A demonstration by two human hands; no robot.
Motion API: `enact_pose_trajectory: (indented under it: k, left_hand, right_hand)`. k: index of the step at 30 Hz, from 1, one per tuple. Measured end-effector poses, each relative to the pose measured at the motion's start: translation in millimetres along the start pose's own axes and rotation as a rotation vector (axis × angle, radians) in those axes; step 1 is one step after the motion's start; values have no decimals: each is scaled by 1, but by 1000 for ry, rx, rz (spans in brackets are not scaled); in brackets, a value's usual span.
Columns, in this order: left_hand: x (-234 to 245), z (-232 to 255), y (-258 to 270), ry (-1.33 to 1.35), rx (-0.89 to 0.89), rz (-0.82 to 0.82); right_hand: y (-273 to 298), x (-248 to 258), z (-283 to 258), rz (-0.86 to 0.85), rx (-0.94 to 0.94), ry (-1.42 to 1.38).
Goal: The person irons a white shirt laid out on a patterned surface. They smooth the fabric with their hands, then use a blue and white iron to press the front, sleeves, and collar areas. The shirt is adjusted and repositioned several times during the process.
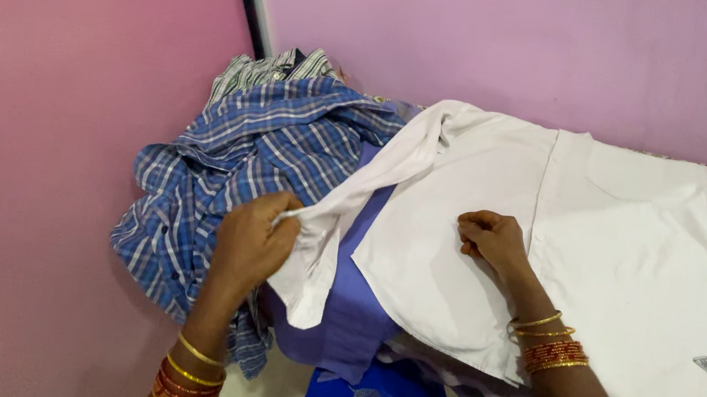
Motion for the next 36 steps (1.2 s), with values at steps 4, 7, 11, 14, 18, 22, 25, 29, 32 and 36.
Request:
enact_pose_trajectory:
  k: [4, 7, 11, 14, 18, 22, 25, 29, 32, 36]
  left_hand:
    - [-24, 7, 15, -275, -110, -116]
    - [-48, 4, 26, -216, -95, -219]
    - [-70, -4, 33, -159, -84, -303]
    - [-74, -8, 33, -50, -148, -286]
    - [-67, -17, 30, 69, -199, -216]
    - [-53, -35, 24, 120, -156, -170]
    - [-44, -50, 21, 144, -58, -185]
    - [-23, -63, 14, 131, -85, -91]
    - [-11, -76, 10, 94, -60, -14]
    - [-21, -96, 9, 131, 77, -24]
  right_hand:
    - [-9, 4, 5, -26, -53, -94]
    - [-17, 5, -1, -37, -163, -87]
    - [-33, 5, -15, -10, -201, -78]
    - [-67, 7, -21, 43, -217, -82]
    - [-137, 15, -28, 119, -108, -78]
    - [-186, 26, -53, 330, 3, 478]
    - [-201, 19, -75, 442, 81, 873]
    - [-223, 18, -86, 514, 127, 1081]
    - [-240, 32, -98, 483, 232, 1165]
    - [-258, 45, -115, 426, 318, 1338]
Point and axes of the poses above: each hand's wrist, its own y-axis away from the middle knuckle, its own x-axis out of the back of the hand, z = x × y, the point moved 6 cm from there along -y, towards the middle knuckle, and after that the axes turned 15 degrees about -z, right-handed, at the moved point
